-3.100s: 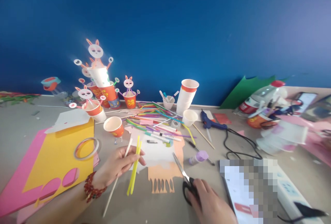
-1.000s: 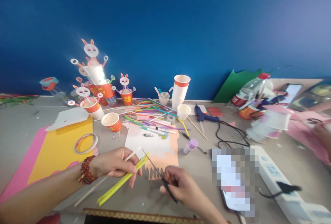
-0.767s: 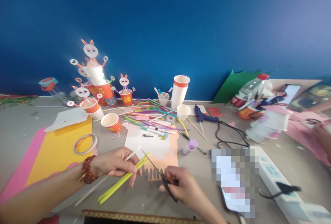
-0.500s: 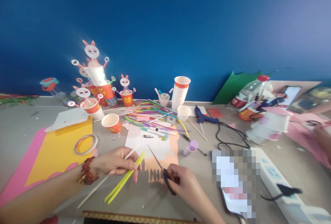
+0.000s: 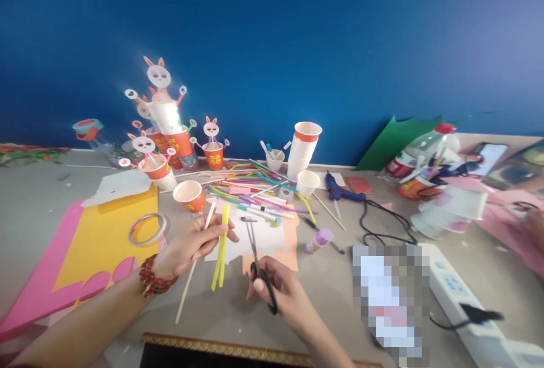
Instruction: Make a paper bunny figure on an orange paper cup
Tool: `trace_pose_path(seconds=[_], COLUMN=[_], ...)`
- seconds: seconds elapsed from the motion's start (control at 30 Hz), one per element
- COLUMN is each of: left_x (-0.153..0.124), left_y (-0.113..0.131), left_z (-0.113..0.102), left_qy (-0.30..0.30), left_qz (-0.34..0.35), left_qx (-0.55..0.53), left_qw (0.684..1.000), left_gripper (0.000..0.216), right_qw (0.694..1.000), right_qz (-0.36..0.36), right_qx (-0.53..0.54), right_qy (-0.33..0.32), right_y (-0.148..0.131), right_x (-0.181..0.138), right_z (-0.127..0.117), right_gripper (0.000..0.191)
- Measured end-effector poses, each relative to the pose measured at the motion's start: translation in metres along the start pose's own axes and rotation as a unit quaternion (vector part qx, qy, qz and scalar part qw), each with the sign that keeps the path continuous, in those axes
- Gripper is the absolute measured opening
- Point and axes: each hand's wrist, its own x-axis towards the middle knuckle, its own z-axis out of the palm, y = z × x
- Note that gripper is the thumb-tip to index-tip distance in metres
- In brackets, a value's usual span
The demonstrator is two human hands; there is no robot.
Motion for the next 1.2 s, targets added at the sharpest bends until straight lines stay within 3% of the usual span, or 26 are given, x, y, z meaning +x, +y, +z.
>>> trace_pose_path(seconds=[0.13, 0.3, 0.53, 0.8, 1.2], left_x=[0.000, 0.004, 0.011, 0.011, 0.010], left_y=[0.008, 0.009, 0.007, 0.008, 0.010], left_z=[-0.005, -0.010, -0.004, 0.001, 0.005], left_qy=[0.021, 0.027, 0.005, -0.025, -0.037], left_qz=[0.016, 0.011, -0.005, -0.023, -0.032], left_qx=[-0.006, -0.003, 0.003, 0.026, 0.040], left_qw=[1.000, 1.000, 1.000, 0.999, 0.998], left_gripper=[0.029, 0.034, 0.031, 0.026, 0.026], right_qw=[0.997, 0.975, 0.944, 0.942, 0.952], right_qz=[0.038, 0.080, 0.113, 0.110, 0.120], right_qx=[-0.041, -0.196, -0.283, -0.277, -0.234], right_qy=[-0.048, -0.068, -0.123, -0.155, -0.156], right_y=[0.000, 0.001, -0.001, -0.018, -0.009], right_x=[-0.002, -0.015, -0.017, -0.005, -0.004], right_z=[-0.007, -0.023, -0.019, -0.017, -0.018], right_gripper=[0.055, 0.059, 0.051, 0.051, 0.050])
